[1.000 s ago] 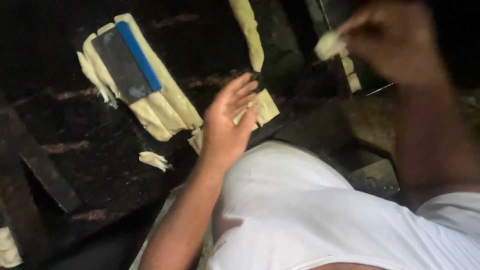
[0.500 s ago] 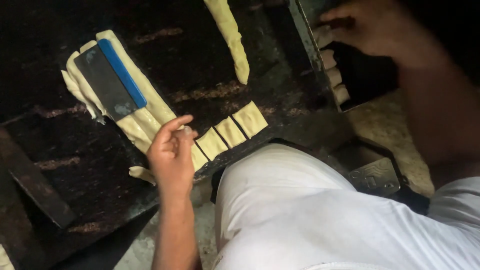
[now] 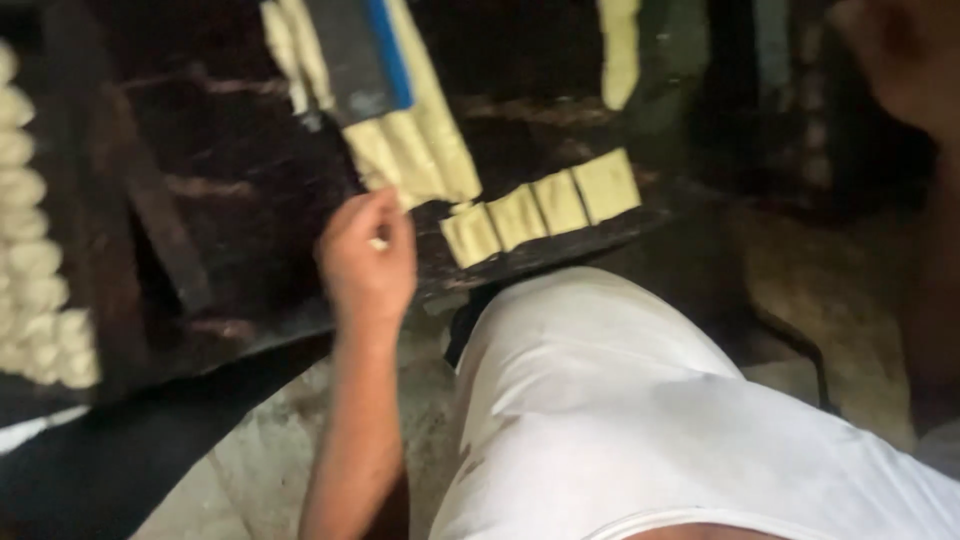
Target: Shaping and folding pieces of dough on a bakery workbench.
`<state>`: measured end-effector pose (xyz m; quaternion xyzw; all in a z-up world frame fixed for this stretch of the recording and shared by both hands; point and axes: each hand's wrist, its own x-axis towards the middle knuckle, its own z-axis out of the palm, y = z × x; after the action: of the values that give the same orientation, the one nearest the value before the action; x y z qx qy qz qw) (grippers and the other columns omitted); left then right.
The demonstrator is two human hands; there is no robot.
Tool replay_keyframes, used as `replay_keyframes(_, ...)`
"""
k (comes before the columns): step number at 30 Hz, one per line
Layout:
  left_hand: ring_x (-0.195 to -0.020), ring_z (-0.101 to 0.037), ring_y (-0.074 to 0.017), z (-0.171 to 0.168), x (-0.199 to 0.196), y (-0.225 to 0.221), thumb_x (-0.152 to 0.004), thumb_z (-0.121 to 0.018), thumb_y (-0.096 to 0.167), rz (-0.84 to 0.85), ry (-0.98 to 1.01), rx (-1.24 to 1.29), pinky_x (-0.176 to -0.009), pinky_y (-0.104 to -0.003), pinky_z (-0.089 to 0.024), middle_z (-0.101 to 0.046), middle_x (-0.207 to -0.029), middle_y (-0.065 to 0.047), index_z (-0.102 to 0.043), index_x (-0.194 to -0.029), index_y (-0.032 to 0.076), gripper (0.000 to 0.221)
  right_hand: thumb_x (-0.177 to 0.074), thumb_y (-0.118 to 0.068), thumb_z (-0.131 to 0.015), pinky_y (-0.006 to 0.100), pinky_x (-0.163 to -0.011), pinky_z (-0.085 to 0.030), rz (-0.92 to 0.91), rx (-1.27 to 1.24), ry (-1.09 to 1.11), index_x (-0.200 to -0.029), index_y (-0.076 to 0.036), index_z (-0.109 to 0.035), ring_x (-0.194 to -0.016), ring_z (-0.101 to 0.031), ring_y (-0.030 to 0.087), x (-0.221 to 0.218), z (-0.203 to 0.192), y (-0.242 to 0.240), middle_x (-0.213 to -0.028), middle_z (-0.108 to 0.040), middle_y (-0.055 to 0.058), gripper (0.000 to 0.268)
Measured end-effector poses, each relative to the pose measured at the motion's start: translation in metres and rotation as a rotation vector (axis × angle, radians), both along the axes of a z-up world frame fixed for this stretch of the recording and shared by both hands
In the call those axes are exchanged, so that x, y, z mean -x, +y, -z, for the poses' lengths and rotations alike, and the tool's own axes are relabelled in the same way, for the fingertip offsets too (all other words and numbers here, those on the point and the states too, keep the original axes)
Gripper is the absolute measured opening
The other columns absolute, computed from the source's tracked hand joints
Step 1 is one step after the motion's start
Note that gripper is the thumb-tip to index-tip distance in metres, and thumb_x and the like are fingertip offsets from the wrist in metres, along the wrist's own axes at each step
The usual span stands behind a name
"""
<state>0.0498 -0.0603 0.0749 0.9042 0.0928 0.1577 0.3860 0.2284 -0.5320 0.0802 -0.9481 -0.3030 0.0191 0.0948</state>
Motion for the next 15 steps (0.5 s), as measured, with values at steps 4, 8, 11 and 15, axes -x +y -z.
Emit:
replay_keyframes(4,-0.098,-0.063,-0.0314,0.012,0.003,-0.018,-0.091,-0.075,0.009,0.265,0.104,-0.109,-0.089,-0.044,-0.052,-0.069,-0.104,-0.014,-0.075,-0.106,-0.001,0.018,-0.108,-0.003,-0.067,0.040,-0.067,-0.052,0.090,-0.263,0.073,-0.118,0.002,-0.071,-0.075,-0.065,0.028,0.049,-0.049,0.091,-0.090,-0.069,0.016,0.012)
replay_keyframes(8,-0.107,-0.055,-0.0337,0.006,0.013,-0.026,-0.080,-0.079,0.014,0.356,0.052,-0.229,-0.095,-0.047,-0.047,-0.063,-0.112,-0.017,-0.073,-0.101,-0.003,0.027,-0.108,-0.005,-0.071,0.034,-0.078,-0.059,-0.104,-0.360,0.033,-0.122,-0.005,-0.073,-0.096,-0.073,0.025,0.076,-0.029,0.153,-0.112,-0.075,0.014,0.014)
replay_keyframes(11,-0.117,-0.053,-0.0322,0.013,0.032,-0.018,-0.076,-0.077,0.006,0.435,0.006,-0.253,-0.104,-0.046,-0.047,-0.063,-0.120,-0.014,-0.073,-0.097,0.005,0.021,-0.099,-0.006,-0.075,0.034,-0.076,-0.061,-0.116,-0.336,0.147,-0.123,-0.007,-0.075,-0.094,-0.074,0.024,0.101,-0.019,0.209,-0.112,-0.075,0.013,0.024)
replay_keyframes(15,-0.115,-0.058,-0.0337,0.036,0.062,0.006,-0.079,-0.078,0.007,0.528,-0.144,-0.079,-0.103,-0.046,-0.048,-0.065,-0.116,-0.012,-0.066,-0.100,0.004,0.025,-0.093,-0.005,-0.074,0.034,-0.077,-0.061,-0.151,-0.358,0.245,-0.121,-0.006,-0.075,-0.091,-0.075,0.023,0.125,-0.025,0.266,-0.111,-0.076,0.012,0.028)
